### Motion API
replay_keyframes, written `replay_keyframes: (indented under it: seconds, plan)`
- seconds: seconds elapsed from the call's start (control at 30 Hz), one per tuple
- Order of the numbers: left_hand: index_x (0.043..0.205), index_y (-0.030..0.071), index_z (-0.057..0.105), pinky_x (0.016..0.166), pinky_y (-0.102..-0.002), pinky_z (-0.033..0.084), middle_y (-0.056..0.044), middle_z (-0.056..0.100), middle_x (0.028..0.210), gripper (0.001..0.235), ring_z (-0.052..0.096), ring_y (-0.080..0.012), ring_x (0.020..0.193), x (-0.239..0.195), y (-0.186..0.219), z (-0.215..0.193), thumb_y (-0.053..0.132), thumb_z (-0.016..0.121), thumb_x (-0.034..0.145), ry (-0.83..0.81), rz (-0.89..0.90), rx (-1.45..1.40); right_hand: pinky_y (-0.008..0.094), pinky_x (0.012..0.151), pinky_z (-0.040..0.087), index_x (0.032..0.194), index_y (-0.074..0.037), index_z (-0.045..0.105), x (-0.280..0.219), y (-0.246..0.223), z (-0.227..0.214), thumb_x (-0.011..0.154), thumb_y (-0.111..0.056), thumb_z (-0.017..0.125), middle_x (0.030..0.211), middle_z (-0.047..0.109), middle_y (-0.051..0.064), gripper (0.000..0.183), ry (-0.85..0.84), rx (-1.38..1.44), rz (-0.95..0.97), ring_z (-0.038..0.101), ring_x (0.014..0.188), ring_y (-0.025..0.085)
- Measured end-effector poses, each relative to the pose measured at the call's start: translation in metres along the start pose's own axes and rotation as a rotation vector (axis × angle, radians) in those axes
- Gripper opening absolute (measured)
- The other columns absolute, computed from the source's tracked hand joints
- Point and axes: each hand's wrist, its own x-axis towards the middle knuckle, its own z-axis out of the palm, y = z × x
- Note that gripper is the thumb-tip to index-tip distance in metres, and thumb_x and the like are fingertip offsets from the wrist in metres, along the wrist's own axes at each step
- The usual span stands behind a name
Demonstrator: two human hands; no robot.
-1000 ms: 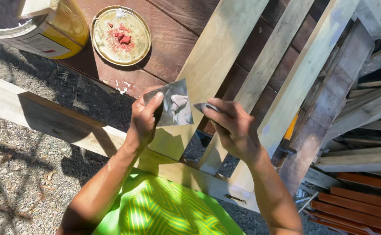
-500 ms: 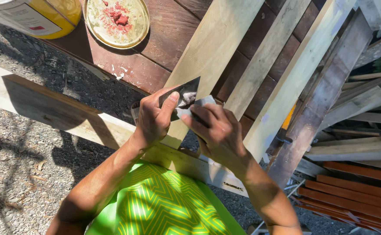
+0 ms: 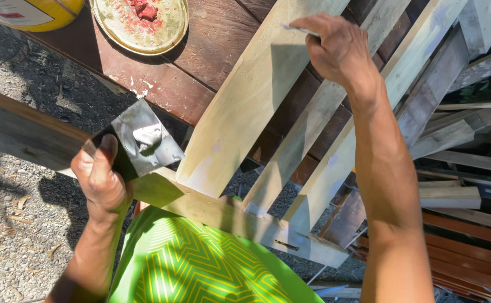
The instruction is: The person applies a white filler paste to gaps and joints on a wooden frame using a putty knife and a small metal scraper. They spread the filler into the crevices and smooth the surface, working on multiple sections of the frame.
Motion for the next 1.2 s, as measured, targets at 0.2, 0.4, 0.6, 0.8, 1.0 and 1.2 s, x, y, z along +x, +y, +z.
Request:
replay_keyframes:
  seconds: [0.2, 0.4, 0.6, 0.8, 1.0, 1.2]
  plan:
    - [0.101, 0.002, 0.067, 0.08, -0.026, 0.044, -0.001, 0.065, 0.09, 0.013, 0.057, -0.0092, 0.084, -0.019, -0.006, -0.004, 0.01, 0.059, 0.109, 0.11, -0.156, 0.099, 0.046, 0.077, 0.055, 0.126, -0.017, 0.078, 0.038, 0.022, 0.016, 0.088, -0.005, 0.058, 0.102, 0.072, 0.011, 0.044, -0.05, 0.0, 0.122, 0.07, 0.089, 0.035]
    - [0.097, 0.002, 0.065, 0.078, -0.026, 0.044, -0.001, 0.065, 0.093, 0.015, 0.056, -0.0088, 0.082, -0.021, -0.013, -0.012, 0.01, 0.059, 0.108, 0.172, -0.167, 0.104, 0.042, 0.07, 0.056, 0.123, -0.011, 0.075, 0.001, -0.063, 0.023, 0.087, -0.001, 0.062, 0.107, 0.073, 0.009, 0.04, 0.018, 0.19, 0.077, 0.069, 0.084, 0.03]
    - [0.097, 0.003, 0.063, 0.079, -0.025, 0.042, 0.002, 0.06, 0.085, 0.014, 0.053, -0.0058, 0.077, -0.02, -0.016, -0.011, 0.011, 0.06, 0.109, 0.153, -0.147, 0.041, 0.039, 0.069, 0.056, 0.121, -0.01, 0.07, -0.031, -0.141, 0.018, 0.079, 0.002, 0.068, 0.111, 0.071, 0.008, 0.044, 0.054, 0.088, 0.032, 0.067, 0.085, 0.028]
    - [0.093, 0.003, 0.064, 0.068, -0.023, 0.034, 0.006, 0.055, 0.078, 0.018, 0.045, -0.0041, 0.076, -0.016, -0.013, -0.006, 0.013, 0.059, 0.107, 0.13, -0.17, 0.162, 0.047, 0.079, 0.053, 0.124, -0.003, 0.063, -0.043, -0.114, 0.0, 0.084, 0.002, 0.063, 0.105, 0.066, 0.015, 0.041, 0.036, 0.373, -0.02, 0.067, 0.086, 0.033]
    - [0.078, 0.005, 0.055, 0.059, -0.021, 0.029, 0.006, 0.048, 0.068, 0.037, 0.038, -0.0034, 0.062, -0.022, -0.018, -0.023, 0.016, 0.06, 0.113, 0.083, -0.139, 0.266, 0.046, 0.081, 0.057, 0.128, -0.019, 0.076, 0.023, 0.006, 0.011, 0.095, -0.011, 0.064, 0.111, 0.074, 0.016, 0.036, 0.034, -0.05, 0.235, 0.071, 0.098, 0.036]
    - [0.089, 0.005, 0.063, 0.066, -0.024, 0.033, 0.006, 0.056, 0.079, 0.018, 0.045, -0.0045, 0.071, -0.024, -0.012, -0.009, 0.013, 0.054, 0.102, 0.154, -0.229, 0.162, 0.034, 0.063, 0.06, 0.117, -0.017, 0.079, -0.002, -0.063, 0.031, 0.092, 0.002, 0.059, 0.107, 0.079, 0.008, 0.036, -0.038, 0.153, 0.136, 0.076, 0.081, 0.021]
